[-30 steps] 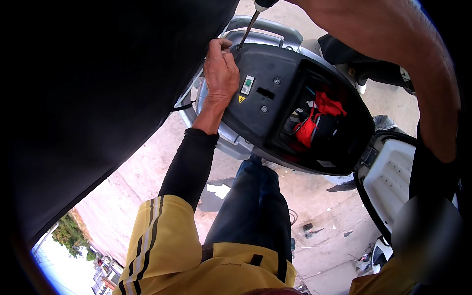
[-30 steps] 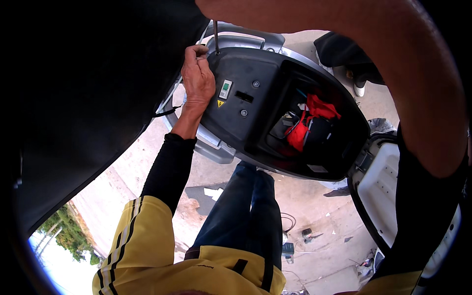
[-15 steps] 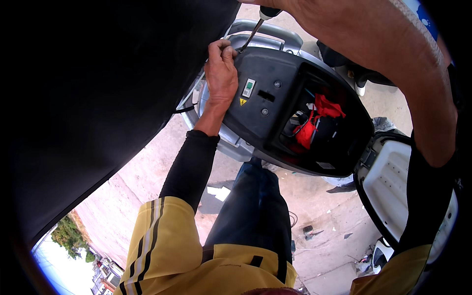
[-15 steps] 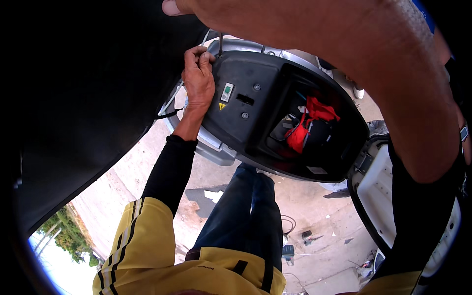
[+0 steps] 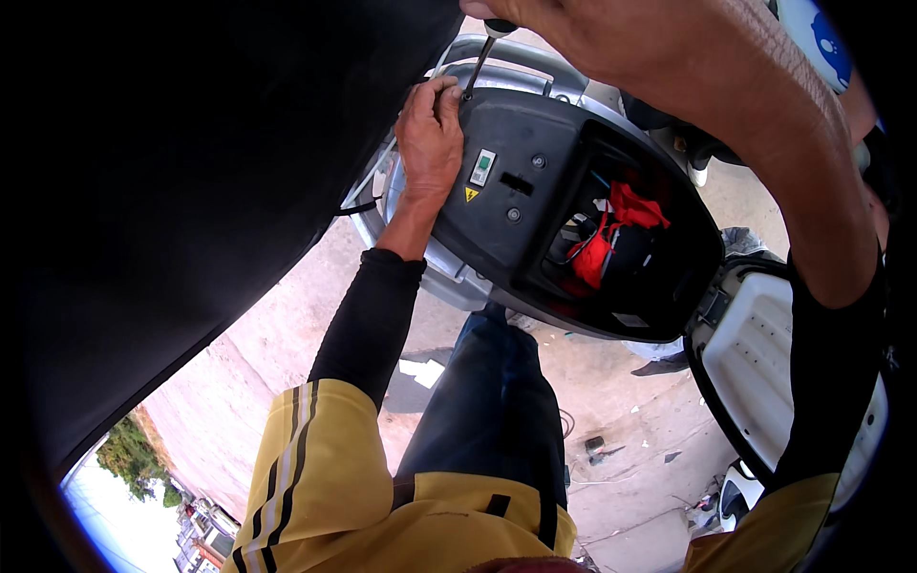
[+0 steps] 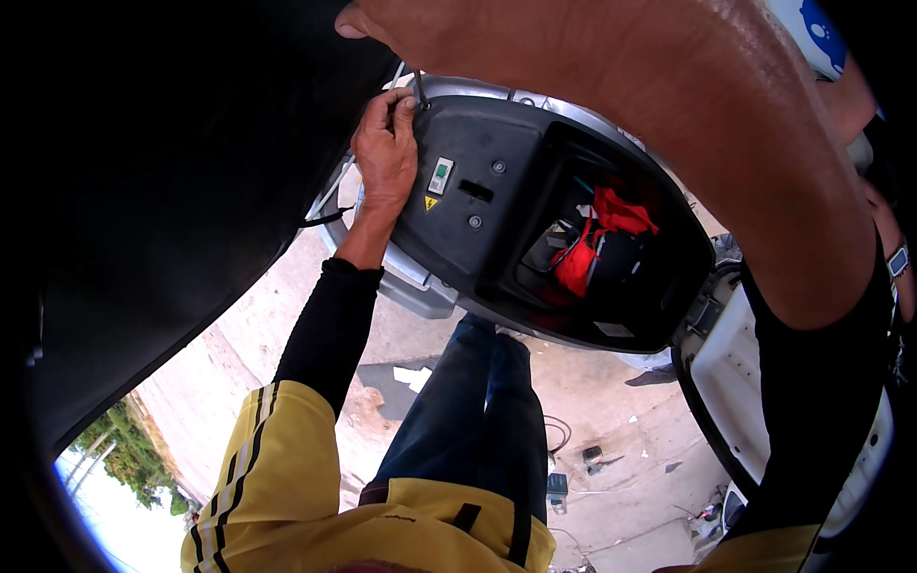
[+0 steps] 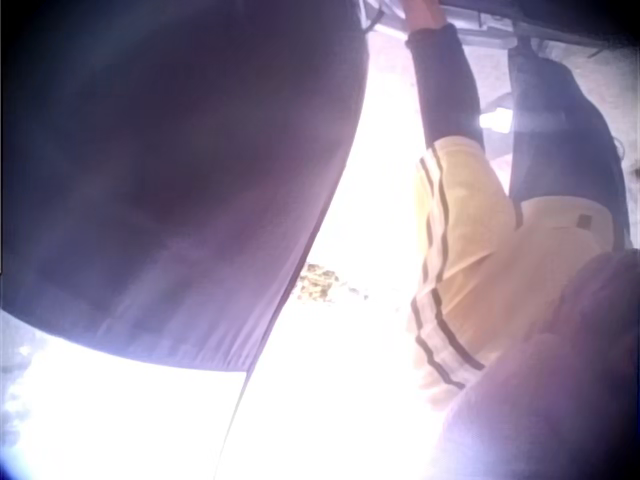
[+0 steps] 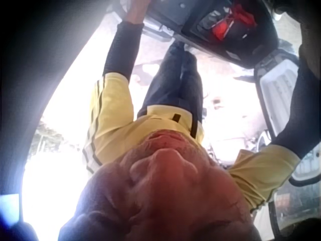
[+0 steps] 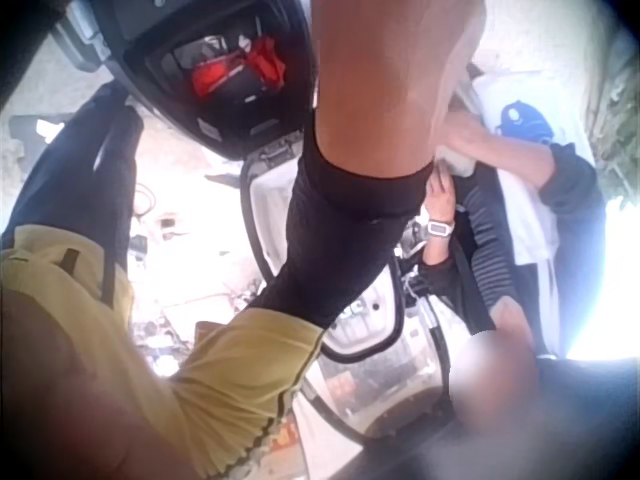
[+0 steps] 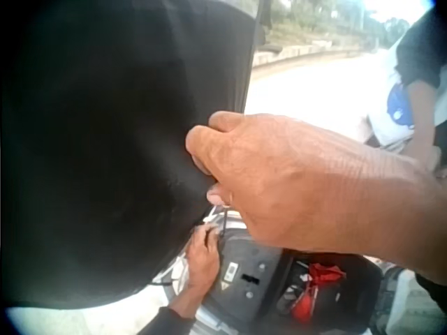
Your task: The person uses a screwdriver to remove screws from the scooter's under-seat storage compartment and seat. After removing the screws, the person closes the compartment and moves to the front of the scooter, briefly handling the handlebars and basket.
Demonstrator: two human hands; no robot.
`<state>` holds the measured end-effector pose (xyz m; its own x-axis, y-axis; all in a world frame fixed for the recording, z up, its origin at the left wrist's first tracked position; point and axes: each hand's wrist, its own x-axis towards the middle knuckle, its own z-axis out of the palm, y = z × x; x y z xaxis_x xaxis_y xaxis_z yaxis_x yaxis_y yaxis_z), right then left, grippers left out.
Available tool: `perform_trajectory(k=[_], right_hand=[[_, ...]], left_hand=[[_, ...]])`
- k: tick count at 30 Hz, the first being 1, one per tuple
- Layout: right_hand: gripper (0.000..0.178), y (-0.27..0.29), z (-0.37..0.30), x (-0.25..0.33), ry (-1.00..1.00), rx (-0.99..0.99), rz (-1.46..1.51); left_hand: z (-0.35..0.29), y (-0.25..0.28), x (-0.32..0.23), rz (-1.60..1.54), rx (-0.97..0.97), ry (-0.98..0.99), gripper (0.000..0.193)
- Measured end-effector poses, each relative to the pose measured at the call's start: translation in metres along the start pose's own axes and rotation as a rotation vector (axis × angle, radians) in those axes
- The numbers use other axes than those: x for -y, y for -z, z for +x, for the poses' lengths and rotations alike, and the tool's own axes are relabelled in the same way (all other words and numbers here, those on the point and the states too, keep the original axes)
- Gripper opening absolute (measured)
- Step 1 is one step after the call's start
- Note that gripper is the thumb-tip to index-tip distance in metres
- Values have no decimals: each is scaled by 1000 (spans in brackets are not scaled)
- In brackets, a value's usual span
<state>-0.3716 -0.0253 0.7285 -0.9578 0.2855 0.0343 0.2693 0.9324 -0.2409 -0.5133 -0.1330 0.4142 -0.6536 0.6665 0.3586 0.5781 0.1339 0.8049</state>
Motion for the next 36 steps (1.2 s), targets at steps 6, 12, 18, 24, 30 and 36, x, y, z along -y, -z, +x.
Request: perform_trajectory(k=[6,12,18,24,30,36], right_hand=[[28,-28,11,-16,238,-124,-118],[30,-6,15,-8,-105,114,-263],[28,-18,3,-12,112,-68,47],[29,15,28,-14,464,392,-551],[29,-8,29,-7,311,221,-309],[32,12,30,4,92,273,-118]], left_hand=[[-7,12,16,44,-13,44,17],[-1,1,3,-6,7,23,17],[-1,16,2,26,-23,36,16],[2,9,-8,-7,9,42,15],[-1,23,7,21,-3,42,15],[-5,17,8,-21,28,50,16]])
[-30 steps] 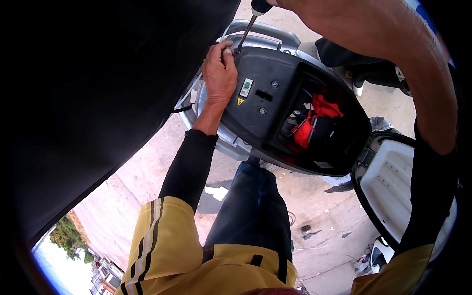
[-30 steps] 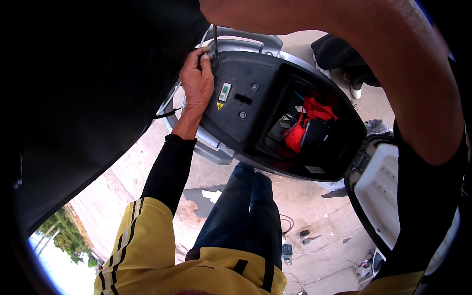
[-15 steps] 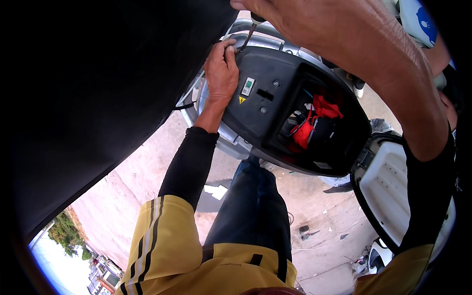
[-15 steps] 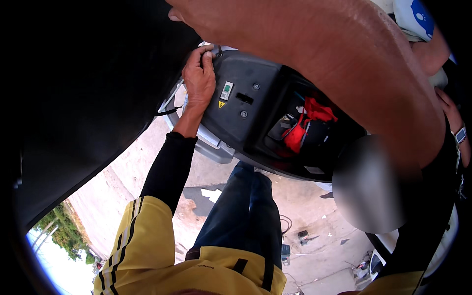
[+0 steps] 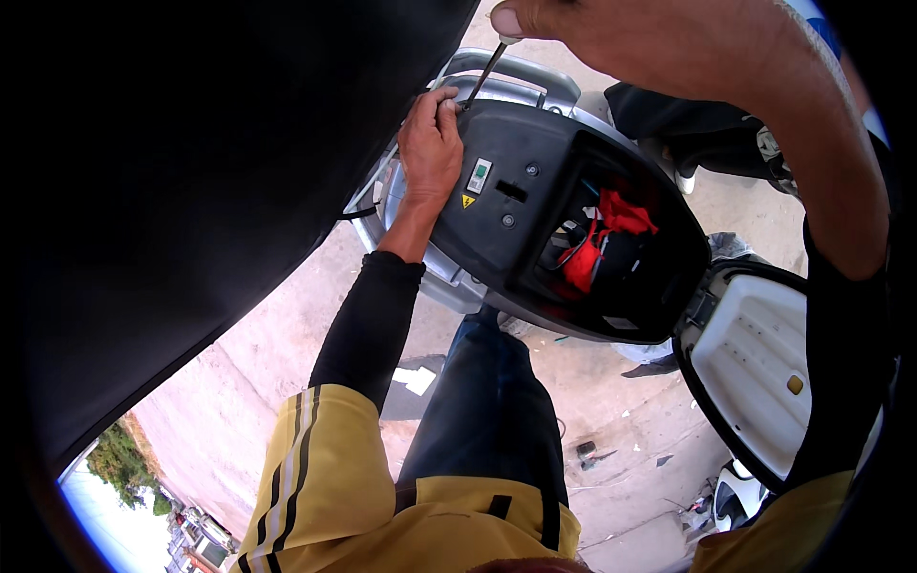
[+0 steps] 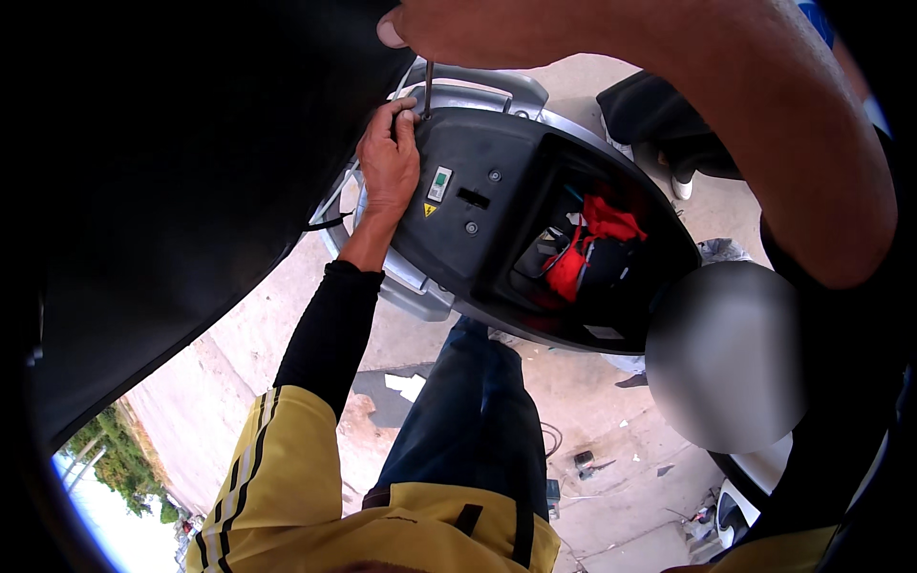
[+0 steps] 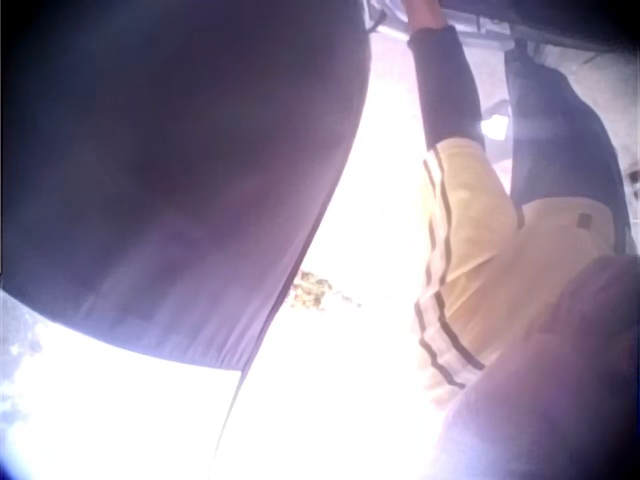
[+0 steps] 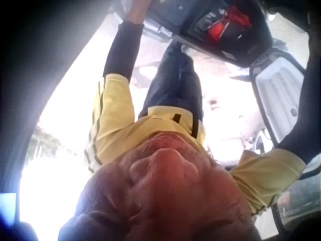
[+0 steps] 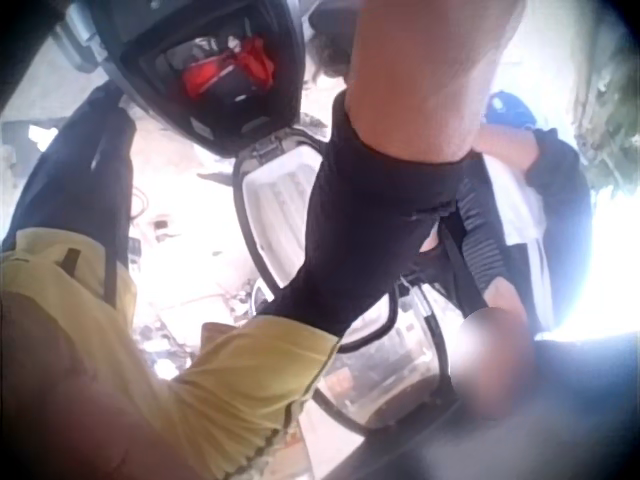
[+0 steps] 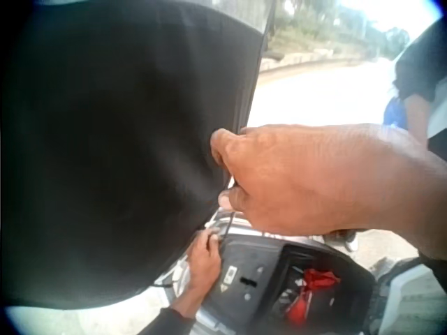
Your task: The person uses a screwdriver to remove screws from the scooter's under-seat storage compartment and seat. After removing the screws, the person closes the compartment and moves to the front of the scooter, briefly handling the handlebars and basket.
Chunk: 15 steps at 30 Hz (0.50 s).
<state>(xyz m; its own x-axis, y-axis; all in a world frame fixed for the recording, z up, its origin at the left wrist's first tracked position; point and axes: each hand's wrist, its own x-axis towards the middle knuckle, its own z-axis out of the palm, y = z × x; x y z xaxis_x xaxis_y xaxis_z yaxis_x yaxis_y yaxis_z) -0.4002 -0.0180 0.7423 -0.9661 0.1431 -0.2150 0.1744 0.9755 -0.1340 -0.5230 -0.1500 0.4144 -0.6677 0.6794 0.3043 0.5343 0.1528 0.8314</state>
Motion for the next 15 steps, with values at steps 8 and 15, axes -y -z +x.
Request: perform_trajectory(k=[8,15], right_hand=[[35,-24,20,14,9,-1,-453],[38,-27,5,3,6,-111,-125]], left_hand=[[-8,20,6,41,-52,53,15],[-3,12,0,71,-11,21,16]])
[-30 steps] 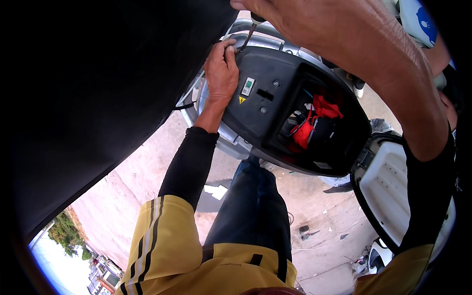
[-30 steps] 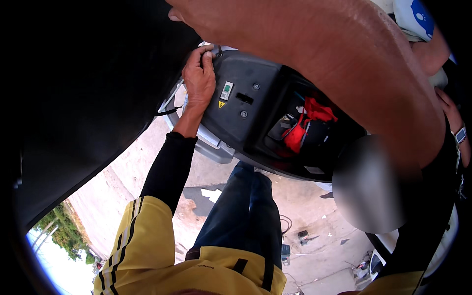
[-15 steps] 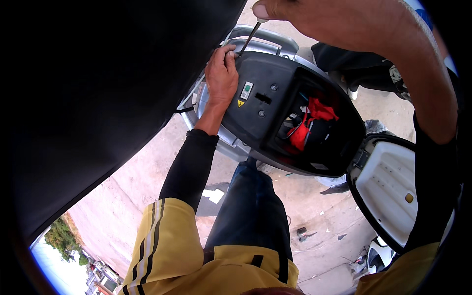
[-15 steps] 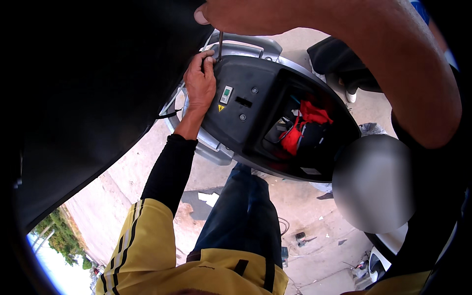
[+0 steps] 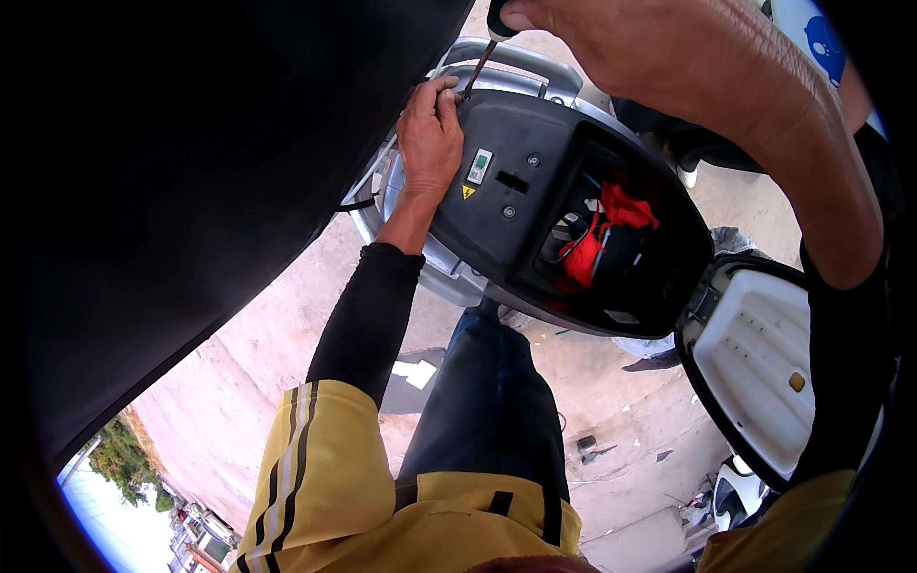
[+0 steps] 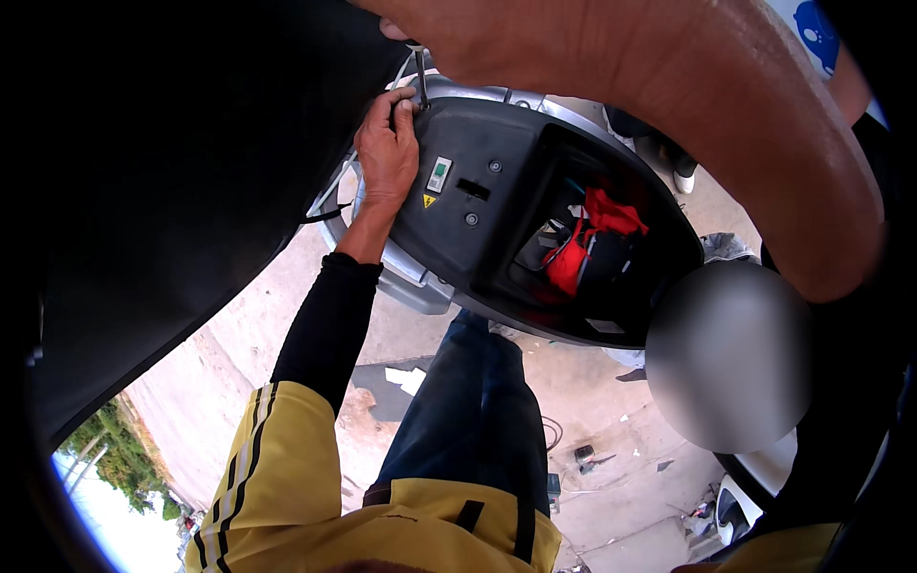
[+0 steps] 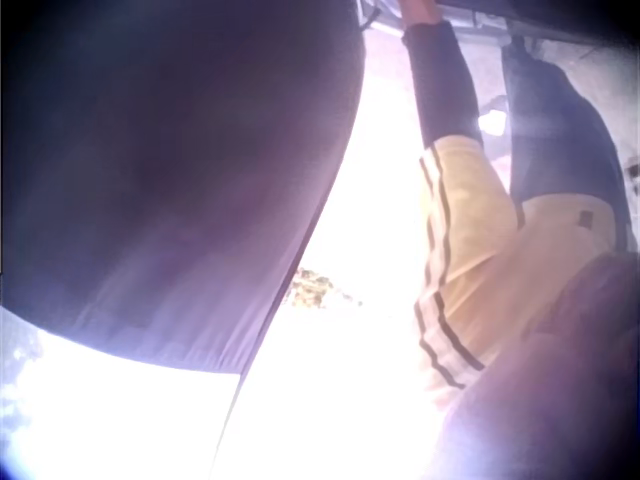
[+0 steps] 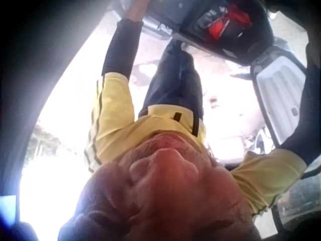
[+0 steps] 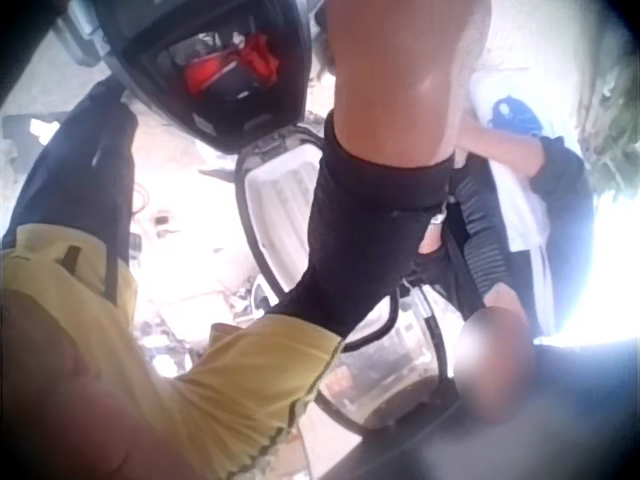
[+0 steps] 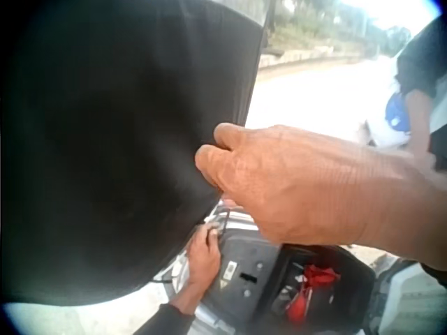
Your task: The person uses a screwdriver to remove screws from the scooter's under-seat storage compartment and seat. After removing the screws, the person closes the compartment and moves to the front of the scooter, briefly handling the handlebars and basket.
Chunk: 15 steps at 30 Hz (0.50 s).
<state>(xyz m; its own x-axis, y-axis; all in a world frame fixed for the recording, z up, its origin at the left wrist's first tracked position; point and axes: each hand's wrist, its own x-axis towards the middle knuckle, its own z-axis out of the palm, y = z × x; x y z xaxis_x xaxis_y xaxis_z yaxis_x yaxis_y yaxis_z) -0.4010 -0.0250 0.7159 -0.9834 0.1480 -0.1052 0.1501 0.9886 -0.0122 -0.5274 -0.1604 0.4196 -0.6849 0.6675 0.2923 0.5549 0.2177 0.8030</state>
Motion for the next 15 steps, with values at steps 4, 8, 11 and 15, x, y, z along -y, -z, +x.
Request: perform_trajectory(k=[4,8,11,15], right_hand=[[36,19,7,-6,-103,344,-139],[33,18,-11,-7,46,94,111],[31,13,-12,-6,112,-6,130],[27,12,19,-1,76,349,-279]], left_hand=[[-4,-14,0,-58,9,3,15],[-6,-2,4,-11,4,-10,15],[-1,0,-4,-42,-4,15,16],[-4,-1,0,-40,-12,-8,16]])
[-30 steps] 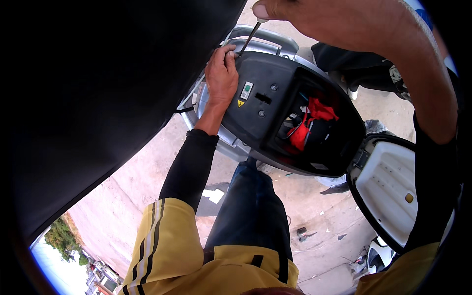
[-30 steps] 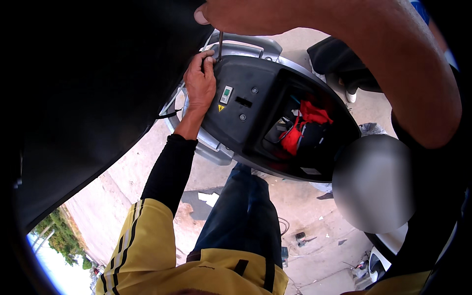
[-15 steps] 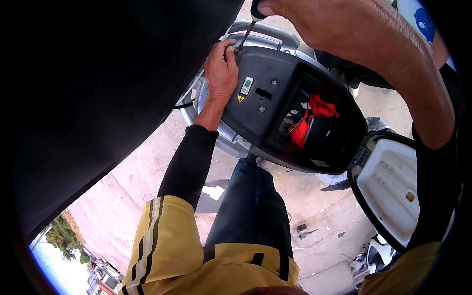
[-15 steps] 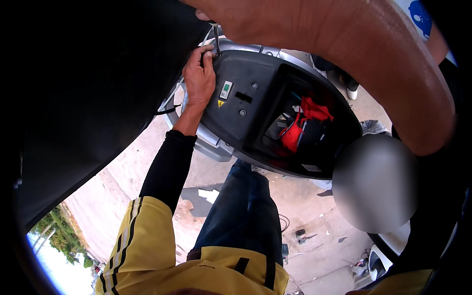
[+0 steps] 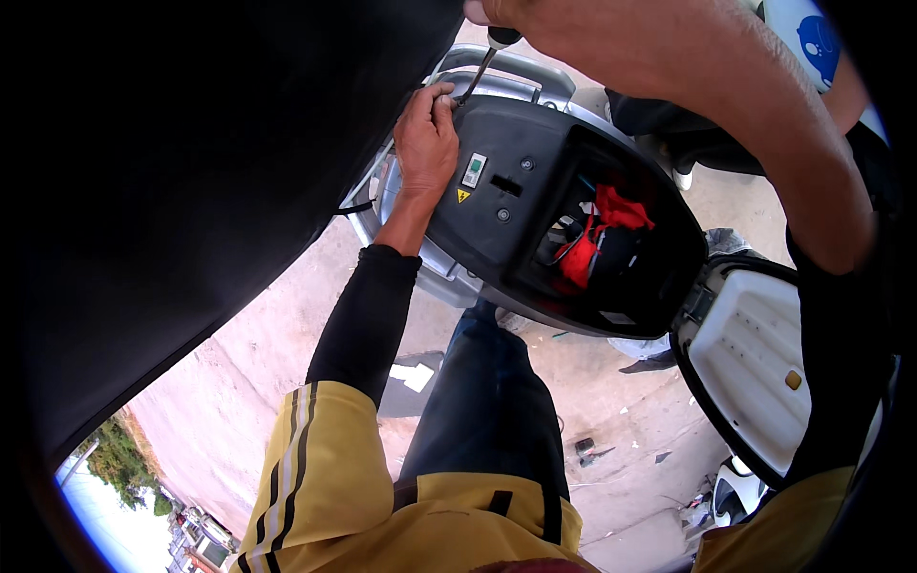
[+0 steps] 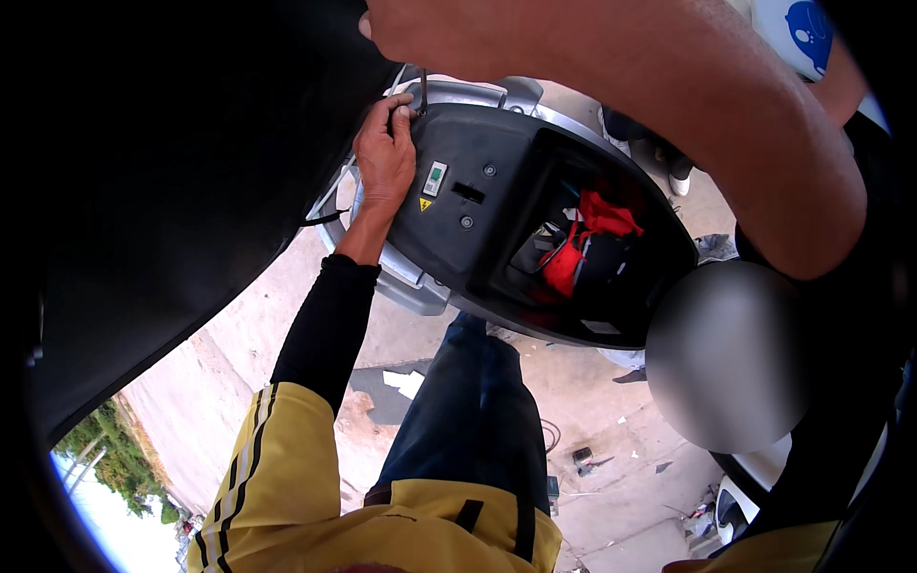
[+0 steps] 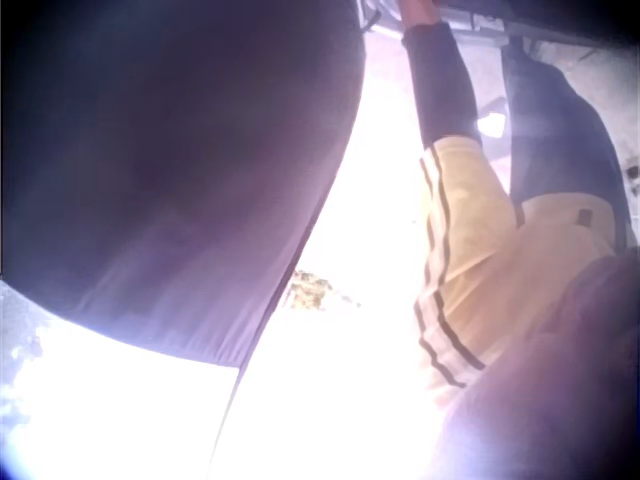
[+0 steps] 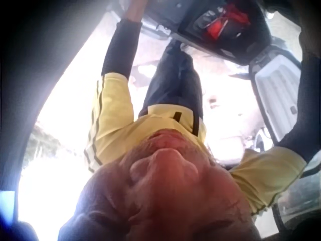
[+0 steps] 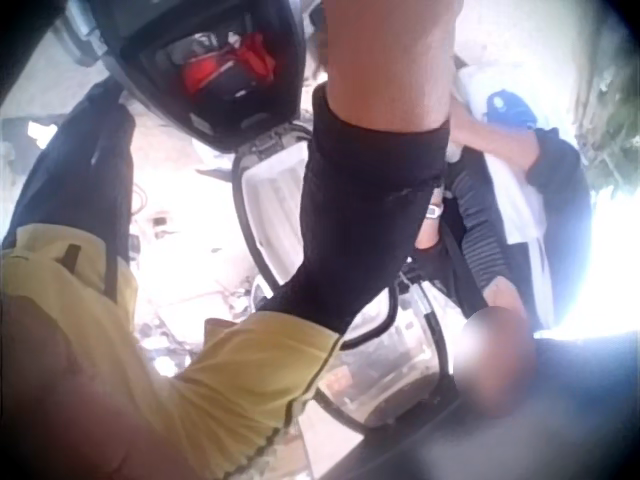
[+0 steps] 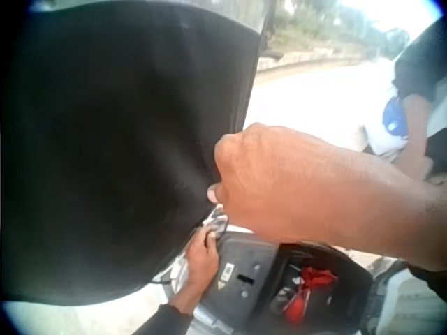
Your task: The person uses a screwdriver to remove screws from the scooter's under-seat storage compartment and seat. After removing the screws, the person closes the compartment and moves to the front of the scooter, briefly handling the handlebars and basket.
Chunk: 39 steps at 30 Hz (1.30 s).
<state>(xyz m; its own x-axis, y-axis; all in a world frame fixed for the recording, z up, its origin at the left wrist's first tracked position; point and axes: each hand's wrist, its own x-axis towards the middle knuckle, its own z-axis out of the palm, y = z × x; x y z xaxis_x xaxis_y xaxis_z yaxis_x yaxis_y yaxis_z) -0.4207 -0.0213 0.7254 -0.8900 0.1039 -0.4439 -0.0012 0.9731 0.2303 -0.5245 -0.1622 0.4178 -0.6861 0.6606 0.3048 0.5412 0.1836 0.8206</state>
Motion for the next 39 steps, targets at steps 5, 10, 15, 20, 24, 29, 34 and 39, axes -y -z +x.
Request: perform_trajectory(k=[5,10,15,20,24,29,34,39], right_hand=[[23,-13,-30,7,-112,-274,360],[32,27,-33,-10,68,12,183],[35,-2,-36,1,-61,-273,340],[33,-7,-20,0,11,-237,109],[29,6,-48,6,-357,-150,379],[27,-18,-38,25,-188,-482,492],[29,0,-56,28,-372,-401,536],[24,3,-79,21,-340,-418,528]], left_hand=[[-3,0,4,16,24,0,16],[4,-9,-18,-20,32,-14,16],[0,3,-6,1,-1,-60,16],[-1,20,-14,-78,23,-72,16],[-27,44,-50,-245,155,55,16],[-74,114,-33,30,131,123,17],[-82,129,-56,115,286,289,15],[-70,117,-72,266,402,-4,13]])
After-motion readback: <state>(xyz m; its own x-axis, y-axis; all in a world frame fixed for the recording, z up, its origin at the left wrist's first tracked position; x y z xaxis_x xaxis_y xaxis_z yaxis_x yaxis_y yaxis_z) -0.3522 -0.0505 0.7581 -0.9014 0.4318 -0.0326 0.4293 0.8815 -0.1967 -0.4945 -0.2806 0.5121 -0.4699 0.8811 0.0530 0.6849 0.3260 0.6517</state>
